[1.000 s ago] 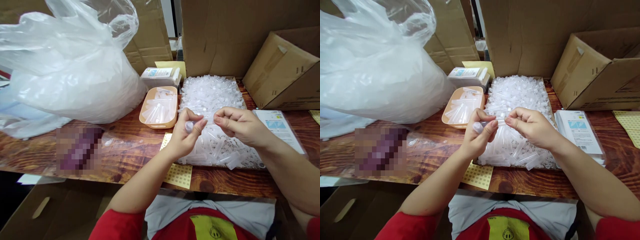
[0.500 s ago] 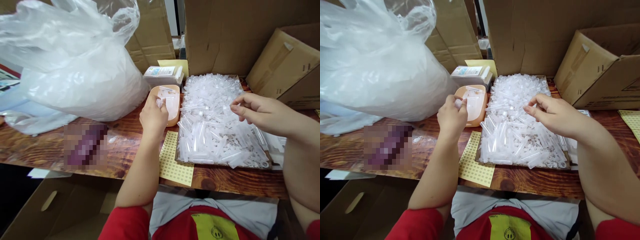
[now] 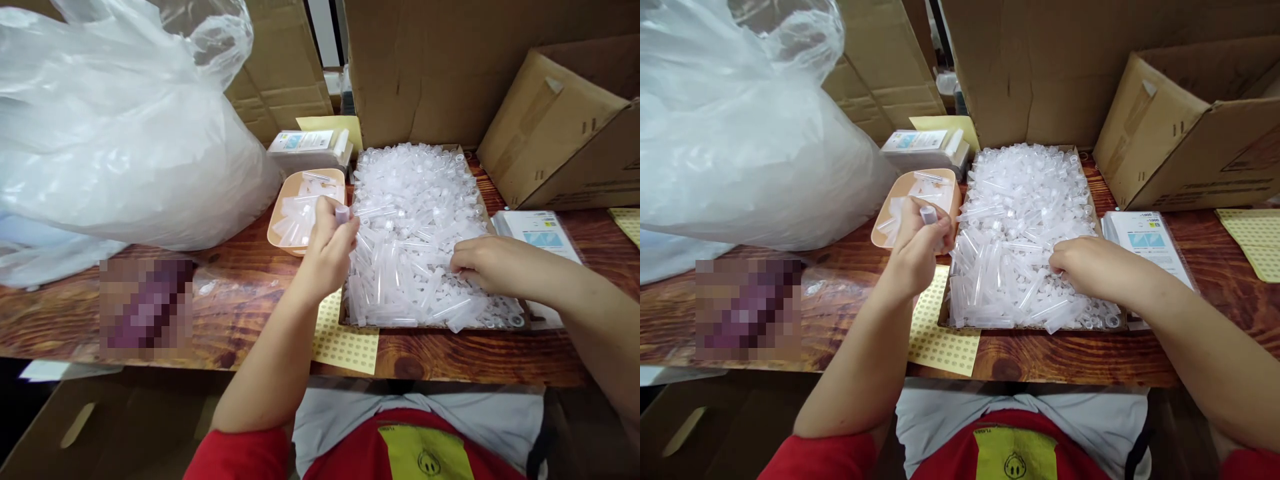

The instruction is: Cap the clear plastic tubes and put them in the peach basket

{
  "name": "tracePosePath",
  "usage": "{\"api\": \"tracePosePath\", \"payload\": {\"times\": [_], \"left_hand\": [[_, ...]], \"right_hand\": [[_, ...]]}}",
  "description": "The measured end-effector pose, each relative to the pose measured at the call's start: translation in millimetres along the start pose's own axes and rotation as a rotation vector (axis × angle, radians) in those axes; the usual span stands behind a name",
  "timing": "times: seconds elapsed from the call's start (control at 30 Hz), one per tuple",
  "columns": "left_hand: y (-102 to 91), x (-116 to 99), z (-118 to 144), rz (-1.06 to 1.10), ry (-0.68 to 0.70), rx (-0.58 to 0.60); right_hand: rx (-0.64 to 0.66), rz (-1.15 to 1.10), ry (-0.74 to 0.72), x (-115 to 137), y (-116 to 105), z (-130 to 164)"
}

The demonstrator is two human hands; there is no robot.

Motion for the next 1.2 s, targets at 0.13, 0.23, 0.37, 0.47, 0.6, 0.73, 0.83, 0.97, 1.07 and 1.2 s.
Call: {"api": "tracePosePath", "payload": {"times": [0.13,0.23,0.37,0.47,0.6,0.73,0.83,0.97,1.07,1.2], "left_hand": [[23.7,-17,2,0.001,0.092,0.161],[25.7,-26,2,-0.055,0.133,0.144],[26.6,-24,2,0.089,0.072,0.134],[30.3,-16,0,0.296,0.006,0.119],[40.5,-10,-2,0.502,-0.093,0.165],[50.2,-10,1,0.544,-0.228,0.190],[57.8,-11,5,0.581,-0.278,0.219],[62.6,-9,5,0.597,-0.227,0.215],[62.4,-6,4,0.594,-0.165,0.197],[62.9,-5,3,0.597,-0.145,0.225]], "right_hand": [[-0.027,0.189,0.169,2,6,-2],[-0.023,0.202,0.208,4,11,-3],[-0.036,0.217,0.219,6,14,-3],[-0.034,0.208,0.209,7,15,-5],[-0.089,0.167,0.141,1,18,-6],[-0.354,-0.111,-0.077,-10,7,7],[-0.612,-0.314,-0.212,-18,-11,27],[-0.587,-0.338,-0.286,-17,-14,33],[-0.397,-0.230,-0.236,-13,0,23],[-0.243,-0.031,-0.096,-7,15,9]]}}
Point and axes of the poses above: each hand's wrist, its own z-axis away from the middle knuckle, its own y-axis out of the palm, x = y × z, the point moved 5 cm from there along -z, towards the middle knuckle, and after that the axes turned 9 degrees about x, right-handed, at the moved point
